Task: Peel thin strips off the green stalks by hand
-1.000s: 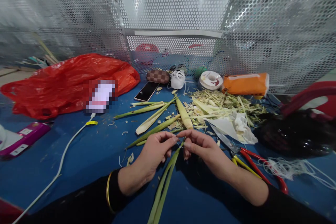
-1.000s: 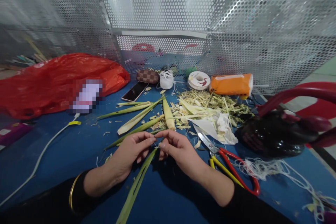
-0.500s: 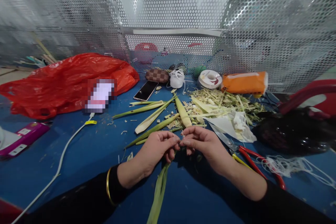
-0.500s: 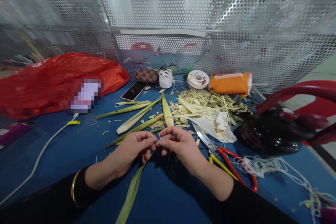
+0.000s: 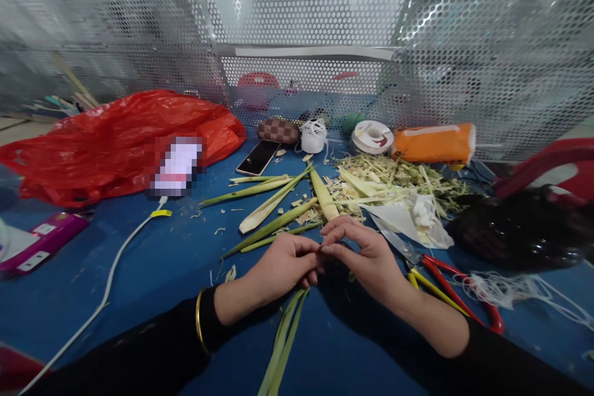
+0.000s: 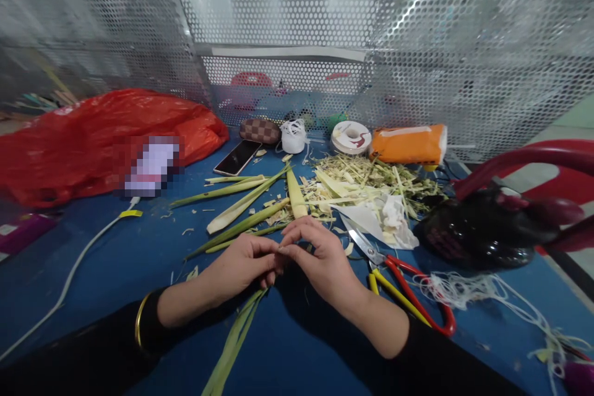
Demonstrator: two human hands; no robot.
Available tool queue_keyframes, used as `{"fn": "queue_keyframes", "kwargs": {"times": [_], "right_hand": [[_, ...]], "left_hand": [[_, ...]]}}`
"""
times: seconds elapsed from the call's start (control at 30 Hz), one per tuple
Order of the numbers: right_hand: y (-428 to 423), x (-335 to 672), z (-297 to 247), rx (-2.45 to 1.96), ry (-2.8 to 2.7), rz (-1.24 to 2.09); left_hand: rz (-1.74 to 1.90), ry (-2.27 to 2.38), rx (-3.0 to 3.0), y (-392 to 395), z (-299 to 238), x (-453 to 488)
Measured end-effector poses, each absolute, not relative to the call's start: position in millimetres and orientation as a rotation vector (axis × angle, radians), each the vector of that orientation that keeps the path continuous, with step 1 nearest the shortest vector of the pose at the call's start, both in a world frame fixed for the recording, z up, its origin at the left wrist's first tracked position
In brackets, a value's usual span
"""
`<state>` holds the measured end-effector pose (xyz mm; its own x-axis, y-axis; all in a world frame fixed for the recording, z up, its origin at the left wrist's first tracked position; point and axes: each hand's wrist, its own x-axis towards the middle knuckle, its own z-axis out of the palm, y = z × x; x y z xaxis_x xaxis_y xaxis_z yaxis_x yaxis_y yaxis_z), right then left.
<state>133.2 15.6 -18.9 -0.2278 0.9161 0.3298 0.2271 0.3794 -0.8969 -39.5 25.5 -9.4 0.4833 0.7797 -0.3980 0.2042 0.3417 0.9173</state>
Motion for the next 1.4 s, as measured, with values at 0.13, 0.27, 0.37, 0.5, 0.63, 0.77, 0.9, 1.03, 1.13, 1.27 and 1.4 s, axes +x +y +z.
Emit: {"fn": "queue_keyframes", "kwargs": {"times": [0.13,0.27,0.37,0.5,0.63,0.77,0.9,1.03,1.13,1.27,1.4], "right_hand": [[16.2,131.1,-22.4,-1.049,-1.695,0.996],[18.1,134.6,-19.5,-1.168,-1.736,1.081],[22.2,141.0,-16.0,-1.157,-1.873,1.103],[27.2,147.1,-17.4,-1.118,-2.079,0.843],[26.5,148.7,-19.5,-1.118,-2.092,0.684],[20.7,147.1,-13.9,-1.088,-2.156,0.499],[15.2,144.3,-8.8,-0.984,-2.277,0.492],[13.8,143.9,-9.1,-0.962,-2.262,0.612],[13.5,143.5,-9.5,-0.949,-2.183,0.742],[12.5,137.7,-12.5,-1.101,-1.787,1.119],[12.9,130.8,-21.7,-1.239,-1.511,1.4]], "left_hand": [[0.456,1.027,1.25,24.7,-9.4,-37.5],[0.516,1.06,1.172,24.9,-8.6,-37.6],[0.527,1.09,1.16,26.5,-6.7,-40.6],[0.538,1.134,1.164,28.3,-5.7,-42.8],[0.599,1.172,1.116,29.3,-7.2,-41.8],[0.62,1.219,1.072,30.7,-7.0,-42.0],[0.626,1.214,1.067,31.6,-5.1,-44.4],[0.639,1.206,1.1,32.1,-2.8,-46.6],[0.626,1.206,1.14,32.6,-1.0,-47.1],[0.642,1.217,1.23,34.5,-1.5,-47.4],[0.676,1.192,1.393,35.3,-5.5,-48.5]]}}
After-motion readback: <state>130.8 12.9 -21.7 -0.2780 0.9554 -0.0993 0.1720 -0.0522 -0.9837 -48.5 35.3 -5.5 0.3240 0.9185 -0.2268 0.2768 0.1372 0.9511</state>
